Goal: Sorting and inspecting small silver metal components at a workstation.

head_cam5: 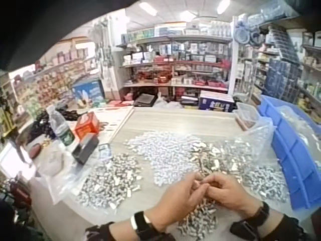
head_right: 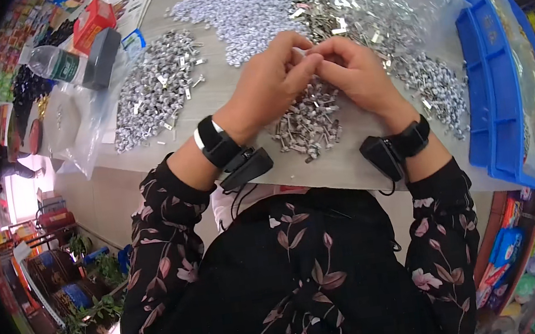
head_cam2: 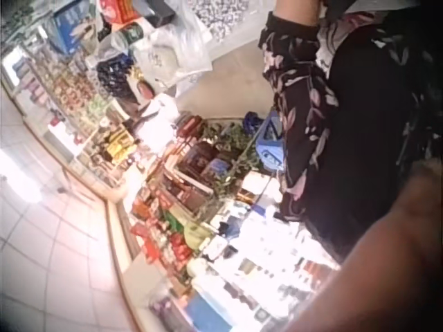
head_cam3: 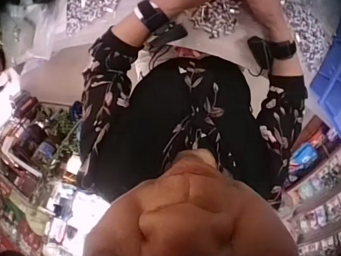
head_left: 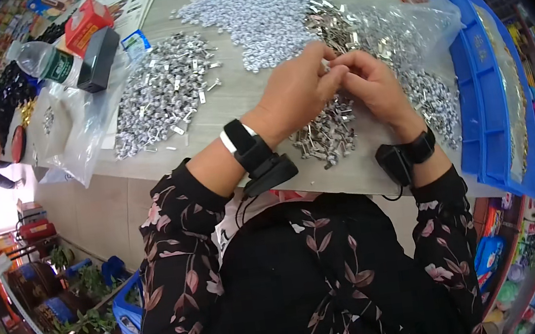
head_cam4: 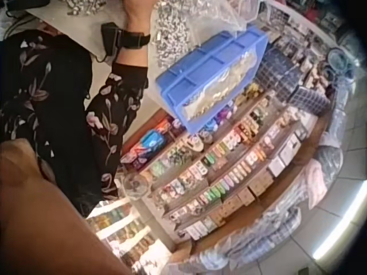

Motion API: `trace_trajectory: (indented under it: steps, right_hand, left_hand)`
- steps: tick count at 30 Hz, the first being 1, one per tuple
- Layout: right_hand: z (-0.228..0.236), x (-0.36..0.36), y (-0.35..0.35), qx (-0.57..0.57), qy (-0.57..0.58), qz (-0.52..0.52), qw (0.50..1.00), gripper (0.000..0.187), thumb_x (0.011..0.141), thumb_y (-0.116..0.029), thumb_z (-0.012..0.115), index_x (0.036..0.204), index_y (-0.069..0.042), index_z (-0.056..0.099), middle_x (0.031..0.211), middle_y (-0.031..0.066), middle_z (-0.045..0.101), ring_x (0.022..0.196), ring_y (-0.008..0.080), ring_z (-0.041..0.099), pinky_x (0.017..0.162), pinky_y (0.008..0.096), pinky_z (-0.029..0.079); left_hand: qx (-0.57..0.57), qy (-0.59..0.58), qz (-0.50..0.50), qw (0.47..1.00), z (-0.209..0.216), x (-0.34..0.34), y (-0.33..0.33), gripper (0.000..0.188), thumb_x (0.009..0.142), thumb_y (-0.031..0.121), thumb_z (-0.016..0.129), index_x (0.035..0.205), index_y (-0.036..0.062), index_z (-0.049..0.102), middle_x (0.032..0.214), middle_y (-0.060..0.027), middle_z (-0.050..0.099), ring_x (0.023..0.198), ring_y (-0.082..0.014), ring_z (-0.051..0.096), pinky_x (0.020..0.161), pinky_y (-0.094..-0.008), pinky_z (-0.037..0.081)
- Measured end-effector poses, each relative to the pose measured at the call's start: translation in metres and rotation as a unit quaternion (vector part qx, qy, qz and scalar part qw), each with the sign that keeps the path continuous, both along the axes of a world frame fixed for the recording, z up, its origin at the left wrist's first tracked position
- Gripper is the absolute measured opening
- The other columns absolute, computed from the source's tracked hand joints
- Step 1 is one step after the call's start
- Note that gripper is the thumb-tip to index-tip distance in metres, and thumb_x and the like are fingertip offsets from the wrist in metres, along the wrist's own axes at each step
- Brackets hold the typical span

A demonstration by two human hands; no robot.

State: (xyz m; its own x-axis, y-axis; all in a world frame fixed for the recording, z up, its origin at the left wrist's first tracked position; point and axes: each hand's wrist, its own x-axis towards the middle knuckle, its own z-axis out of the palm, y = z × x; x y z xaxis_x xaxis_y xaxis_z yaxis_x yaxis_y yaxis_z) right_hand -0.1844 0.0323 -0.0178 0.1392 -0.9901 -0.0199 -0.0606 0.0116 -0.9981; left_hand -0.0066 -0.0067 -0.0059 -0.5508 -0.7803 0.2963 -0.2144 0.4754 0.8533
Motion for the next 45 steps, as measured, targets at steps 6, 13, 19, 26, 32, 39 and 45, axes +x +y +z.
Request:
trace_trajectory:
  steps: [6, 13, 19, 26, 32, 39, 45]
  right_hand:
    - [0.0, 0.001, -0.005, -0.013, 0.008, 0.012, 1.0, 0.016, 0.088, -0.011, 0.057, 0.101, -0.002, 0.056, 0.089, 0.0, 0.059, 0.078, 0.0052, 0.054, 0.069, 0.0184, 0.044]
    - [0.0, 0.01, 0.0, -0.053, 0.014, -0.017, 0.998, 0.014, 0.086, -0.011, 0.061, 0.095, -0.002, 0.06, 0.084, -0.0012, 0.059, 0.075, 0.0037, 0.054, 0.066, 0.0174, 0.043]
    - [0.016, 0.01, 0.013, -0.074, 0.131, 0.015, 0.989, 0.012, 0.084, -0.013, 0.063, 0.091, -0.002, 0.064, 0.078, -0.0027, 0.06, 0.071, 0.0028, 0.053, 0.063, 0.0174, 0.042]
    - [0.028, -0.037, 0.011, -0.052, 0.265, -0.088, 0.959, 0.015, 0.083, -0.016, 0.063, 0.091, -0.003, 0.065, 0.074, -0.0021, 0.059, 0.067, 0.0038, 0.051, 0.059, 0.0194, 0.04]
    - [0.021, -0.024, 0.004, -0.131, 0.38, -0.033, 0.915, 0.021, 0.08, -0.017, 0.065, 0.093, -0.001, 0.064, 0.069, 0.0027, 0.058, 0.063, 0.0108, 0.05, 0.057, 0.026, 0.041]
    - [-0.001, -0.012, -0.003, -0.207, 0.429, 0.017, 0.879, 0.021, 0.087, -0.015, 0.059, 0.101, 0.0, 0.062, 0.088, 0.004, 0.062, 0.077, 0.0106, 0.055, 0.07, 0.0232, 0.044]
    - [-0.006, -0.011, -0.006, -0.076, 0.323, -0.009, 0.943, 0.017, 0.091, -0.012, 0.055, 0.1, 0.0, 0.062, 0.088, 0.0015, 0.061, 0.079, 0.0078, 0.053, 0.07, 0.0208, 0.043]
  left_hand:
    - [0.059, 0.028, 0.011, 0.998, -0.005, -0.004, 0.0, 0.023, 0.086, 0.022, 0.057, 0.097, 0.0025, 0.052, 0.071, -0.0147, 0.063, 0.066, -0.0314, 0.062, 0.058, -0.0359, 0.048]
    - [0.079, -0.003, 0.031, 0.996, 0.003, 0.006, -0.023, 0.017, 0.086, 0.02, 0.054, 0.094, 0.0047, 0.058, 0.074, -0.0138, 0.064, 0.067, -0.0299, 0.063, 0.059, -0.0341, 0.048]
    - [-0.118, -0.097, 0.034, 0.988, -0.007, 0.017, -0.036, 0.015, 0.085, 0.018, 0.054, 0.091, 0.0072, 0.063, 0.083, -0.0139, 0.063, 0.076, -0.0297, 0.062, 0.066, -0.0364, 0.048]
    - [-0.203, -0.213, 0.028, 0.955, -0.009, 0.006, -0.031, 0.014, 0.082, 0.016, 0.055, 0.087, 0.0039, 0.059, 0.083, -0.0125, 0.057, 0.076, -0.0317, 0.058, 0.066, -0.0387, 0.046]
    - [-0.088, -0.249, 0.04, 0.964, 0.004, 0.017, -0.029, 0.015, 0.078, 0.011, 0.053, 0.084, -0.0012, 0.058, 0.083, -0.0217, 0.06, 0.08, -0.0388, 0.058, 0.07, -0.0447, 0.047]
    - [-0.121, -0.038, 0.095, 0.987, -0.036, -0.006, -0.043, 0.02, 0.065, 0.014, 0.059, 0.08, 0.0015, 0.063, 0.076, -0.0205, 0.063, 0.078, -0.0365, 0.062, 0.069, -0.045, 0.049]
    - [-0.044, 0.067, 0.07, 0.994, -0.021, 0.0, -0.035, 0.021, 0.066, 0.014, 0.059, 0.083, 0.0031, 0.066, 0.075, -0.018, 0.065, 0.07, -0.0293, 0.065, 0.065, -0.0387, 0.051]
